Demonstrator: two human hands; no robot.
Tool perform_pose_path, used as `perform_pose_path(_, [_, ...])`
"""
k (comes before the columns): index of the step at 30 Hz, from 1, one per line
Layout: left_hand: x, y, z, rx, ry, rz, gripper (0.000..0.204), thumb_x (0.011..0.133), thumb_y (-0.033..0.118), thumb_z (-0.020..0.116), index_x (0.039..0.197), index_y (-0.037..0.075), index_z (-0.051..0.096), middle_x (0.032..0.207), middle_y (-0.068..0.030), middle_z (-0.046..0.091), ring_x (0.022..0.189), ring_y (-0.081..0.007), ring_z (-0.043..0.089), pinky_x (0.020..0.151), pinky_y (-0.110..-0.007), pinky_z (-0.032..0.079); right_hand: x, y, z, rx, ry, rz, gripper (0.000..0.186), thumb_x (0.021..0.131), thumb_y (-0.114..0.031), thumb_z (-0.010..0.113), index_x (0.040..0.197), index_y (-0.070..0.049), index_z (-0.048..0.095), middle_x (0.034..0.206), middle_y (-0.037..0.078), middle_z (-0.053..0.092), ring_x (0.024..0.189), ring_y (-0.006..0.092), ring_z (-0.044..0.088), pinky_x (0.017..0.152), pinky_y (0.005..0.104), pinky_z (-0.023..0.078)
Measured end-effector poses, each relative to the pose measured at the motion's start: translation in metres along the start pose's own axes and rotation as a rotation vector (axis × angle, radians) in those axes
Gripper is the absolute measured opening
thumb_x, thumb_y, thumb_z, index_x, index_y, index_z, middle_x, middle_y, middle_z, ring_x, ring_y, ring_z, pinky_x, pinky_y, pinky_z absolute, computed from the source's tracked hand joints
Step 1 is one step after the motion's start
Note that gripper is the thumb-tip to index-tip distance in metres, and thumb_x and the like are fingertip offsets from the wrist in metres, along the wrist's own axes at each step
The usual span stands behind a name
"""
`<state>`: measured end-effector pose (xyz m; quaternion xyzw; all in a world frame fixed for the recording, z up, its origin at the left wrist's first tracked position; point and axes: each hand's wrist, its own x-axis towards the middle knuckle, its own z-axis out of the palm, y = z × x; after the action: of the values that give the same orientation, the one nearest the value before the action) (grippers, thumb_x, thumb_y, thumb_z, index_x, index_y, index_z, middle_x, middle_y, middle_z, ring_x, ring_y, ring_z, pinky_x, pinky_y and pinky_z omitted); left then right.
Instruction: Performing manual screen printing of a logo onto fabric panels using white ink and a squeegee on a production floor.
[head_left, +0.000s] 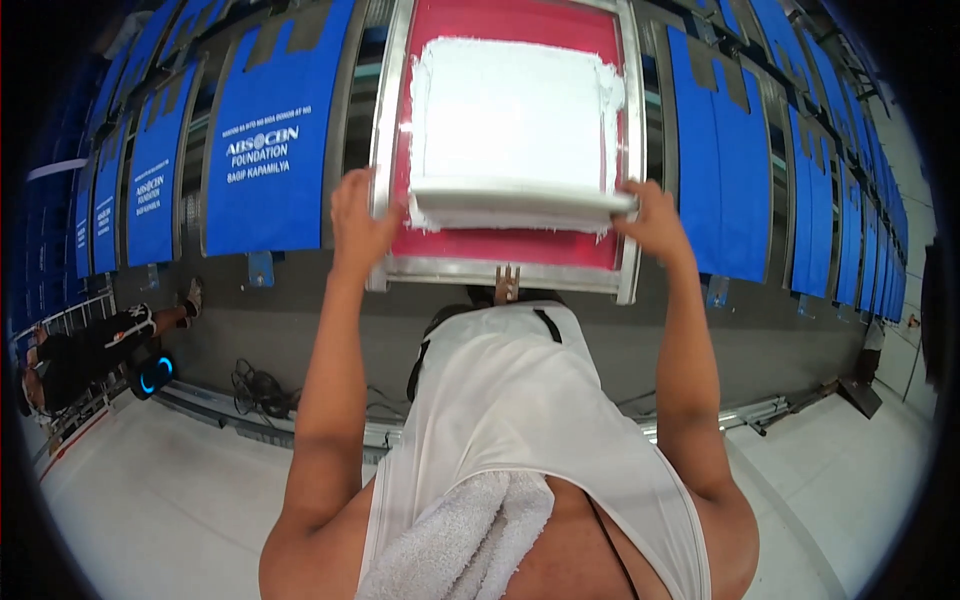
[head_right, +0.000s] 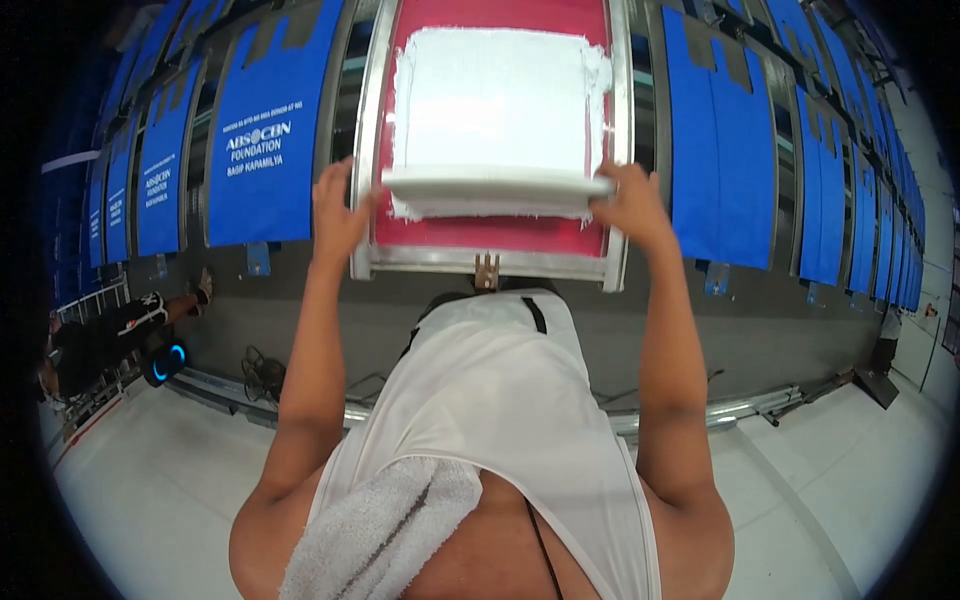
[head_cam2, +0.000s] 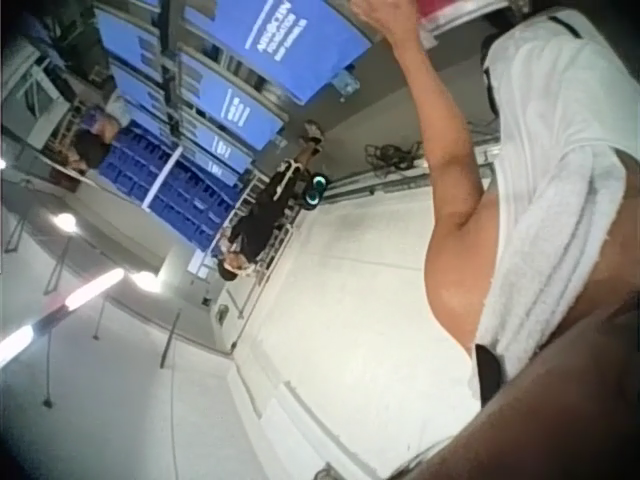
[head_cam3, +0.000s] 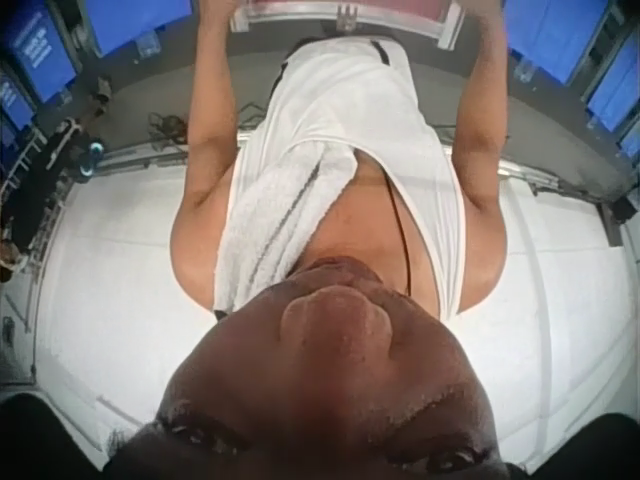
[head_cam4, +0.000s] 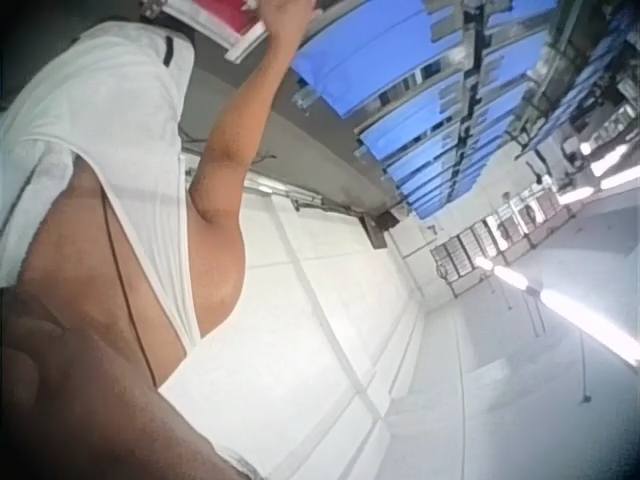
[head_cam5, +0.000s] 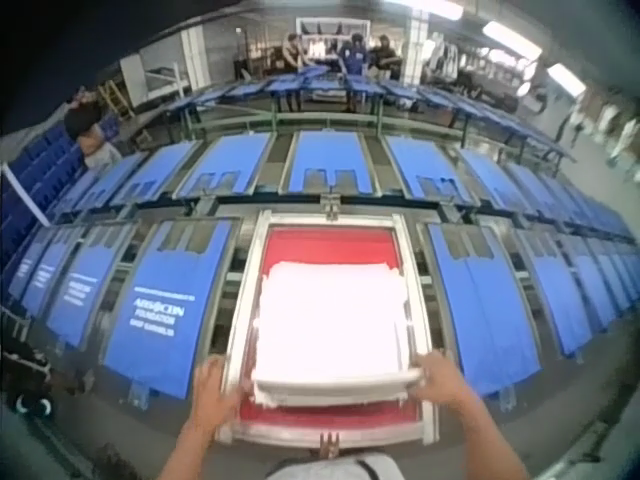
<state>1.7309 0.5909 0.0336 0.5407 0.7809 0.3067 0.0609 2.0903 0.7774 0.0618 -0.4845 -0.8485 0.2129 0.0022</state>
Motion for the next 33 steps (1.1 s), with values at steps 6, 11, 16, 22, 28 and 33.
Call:
perform_pose_path(6, [0.034,0.076,-0.012,0.340,-0.740,0.401,0.024,0.072,0.021,0.071,0.088,0.005,0.063,0.083,-0.0108,0.063,0.086,-0.0264,0.060,0.081,-0.040,0.044,-0.034,-0.049,0.011,-0.132,-0.065,-0.126,0.039,0.060,-0.002,0.063,0.098,-0.011,0.064,0.087,0.011,0.065,0.089,0.0307,0.060,0.098,0.0464,0.036])
perform_pose_path(11, [0.117,0.069,0.011,0.238,-0.442,0.332,0.016,0.068,0.013,0.068,0.080,0.005,0.060,0.076,-0.0093,0.061,0.083,-0.0296,0.059,0.075,-0.041,0.047,0.064,-0.015,-0.026,-0.099,-0.051,-0.192,0.034,0.063,-0.005,0.061,0.096,-0.008,0.063,0.079,0.014,0.064,0.084,0.0312,0.061,0.093,0.0467,0.037])
perform_pose_path(16, [0.182,0.034,0.081,0.190,-0.173,0.379,0.032,0.065,0.008,0.067,0.096,0.003,0.059,0.095,-0.0141,0.062,0.091,-0.0328,0.057,0.081,-0.042,0.046,0.172,-0.009,-0.003,-0.311,0.384,-0.295,0.028,0.070,-0.004,0.057,0.098,-0.009,0.058,0.090,0.010,0.063,0.093,0.0274,0.058,0.097,0.0577,0.031])
perform_pose_path(22, [0.109,0.034,0.072,0.199,-0.313,0.303,0.040,0.063,0.007,0.067,0.102,0.004,0.057,0.106,-0.0159,0.058,0.097,-0.0331,0.053,0.087,-0.040,0.042,0.107,-0.016,0.018,-0.315,0.159,-0.281,0.027,0.070,-0.001,0.056,0.096,-0.007,0.055,0.088,0.009,0.058,0.093,0.0267,0.057,0.098,0.0610,0.030])
perform_pose_path(28, [0.006,0.074,0.005,0.155,-0.415,0.247,0.027,0.058,0.009,0.071,0.081,0.005,0.058,0.077,-0.0103,0.057,0.081,-0.0293,0.056,0.074,-0.040,0.045,-0.017,-0.044,0.001,-0.240,-0.161,-0.212,0.033,0.060,-0.003,0.062,0.093,-0.007,0.060,0.080,0.010,0.062,0.084,0.0304,0.059,0.097,0.0482,0.037])
perform_pose_path(33, [-0.016,0.067,0.016,0.141,-0.491,0.157,0.035,0.056,0.009,0.075,0.088,0.004,0.061,0.080,-0.0106,0.062,0.079,-0.0303,0.059,0.070,-0.040,0.048,-0.015,-0.055,0.012,-0.181,-0.263,-0.193,0.034,0.056,-0.005,0.064,0.090,-0.007,0.062,0.081,0.009,0.064,0.082,0.0294,0.060,0.086,0.0446,0.043])
